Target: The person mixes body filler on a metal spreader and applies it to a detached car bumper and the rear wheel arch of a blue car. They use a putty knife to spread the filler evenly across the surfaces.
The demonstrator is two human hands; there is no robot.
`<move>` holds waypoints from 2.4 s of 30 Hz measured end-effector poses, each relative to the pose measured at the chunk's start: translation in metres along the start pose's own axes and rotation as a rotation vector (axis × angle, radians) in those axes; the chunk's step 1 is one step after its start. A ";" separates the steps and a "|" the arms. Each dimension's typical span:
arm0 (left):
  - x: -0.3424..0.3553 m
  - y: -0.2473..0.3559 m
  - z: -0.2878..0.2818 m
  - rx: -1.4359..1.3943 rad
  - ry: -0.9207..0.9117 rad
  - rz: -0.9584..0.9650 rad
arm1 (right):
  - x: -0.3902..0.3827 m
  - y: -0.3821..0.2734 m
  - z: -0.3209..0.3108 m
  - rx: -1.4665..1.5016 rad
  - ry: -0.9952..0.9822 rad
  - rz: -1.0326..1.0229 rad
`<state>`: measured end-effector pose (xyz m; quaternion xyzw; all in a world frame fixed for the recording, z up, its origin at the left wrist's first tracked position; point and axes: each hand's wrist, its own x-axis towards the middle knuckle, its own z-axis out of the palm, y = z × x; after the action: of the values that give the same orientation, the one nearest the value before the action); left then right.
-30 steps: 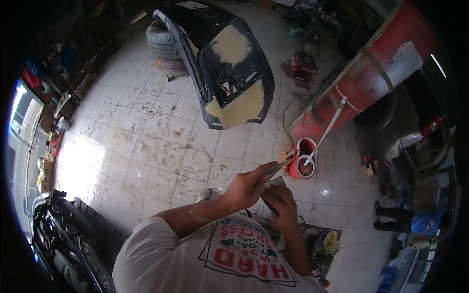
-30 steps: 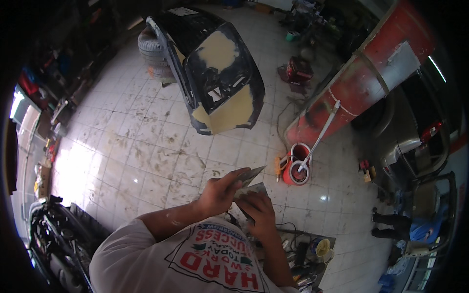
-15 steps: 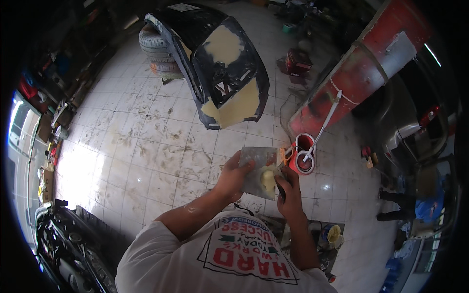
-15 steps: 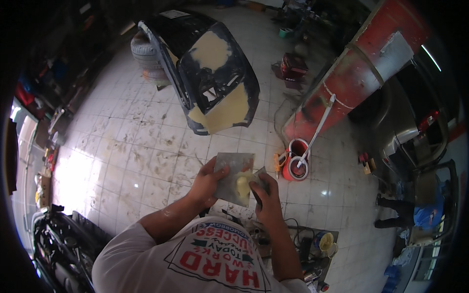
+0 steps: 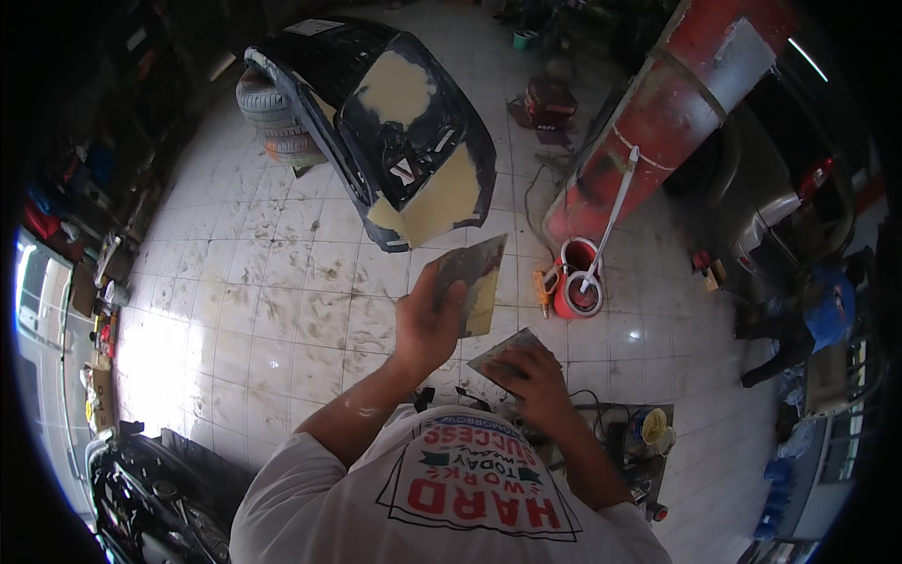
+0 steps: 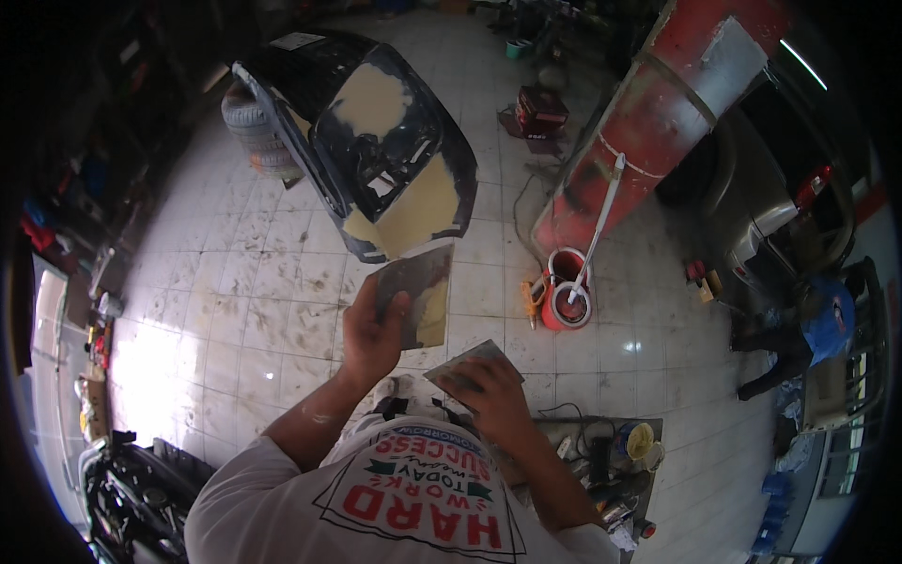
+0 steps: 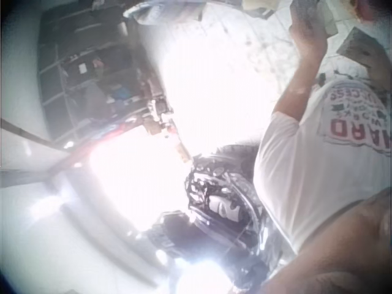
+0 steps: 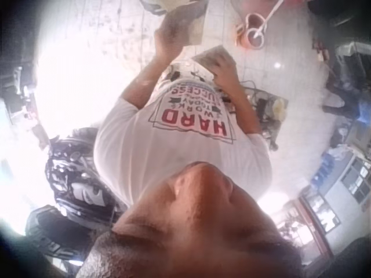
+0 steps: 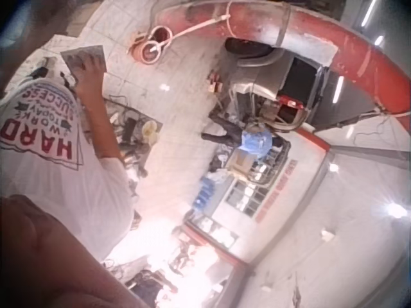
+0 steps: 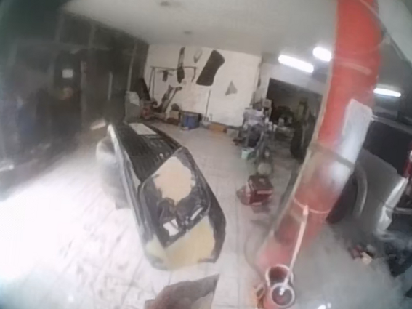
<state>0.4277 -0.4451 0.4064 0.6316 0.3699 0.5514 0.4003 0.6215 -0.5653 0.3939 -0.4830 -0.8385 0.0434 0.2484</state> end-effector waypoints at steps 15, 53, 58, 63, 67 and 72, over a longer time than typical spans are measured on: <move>-0.003 0.035 -0.008 0.196 -0.430 -0.024 | 0.012 0.007 -0.017 -0.028 0.247 0.254; -0.051 -0.018 0.015 -0.011 -0.321 -0.140 | -0.011 0.024 -0.025 0.119 0.237 0.350; -0.055 -0.002 0.014 0.138 -0.245 -0.013 | -0.002 -0.006 -0.003 0.176 0.120 0.238; -0.029 0.013 0.007 0.131 0.014 0.208 | -0.009 -0.027 0.015 0.275 0.052 0.194; -0.002 0.017 0.008 -0.123 0.113 0.046 | -0.011 -0.041 0.019 0.380 0.484 0.016; -0.012 0.018 0.005 -0.727 -0.104 -0.680 | -0.003 0.007 0.029 0.407 0.520 0.266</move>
<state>0.4313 -0.4637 0.4180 0.3214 0.3184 0.4506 0.7696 0.6149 -0.5590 0.3655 -0.5233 -0.6513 0.1173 0.5368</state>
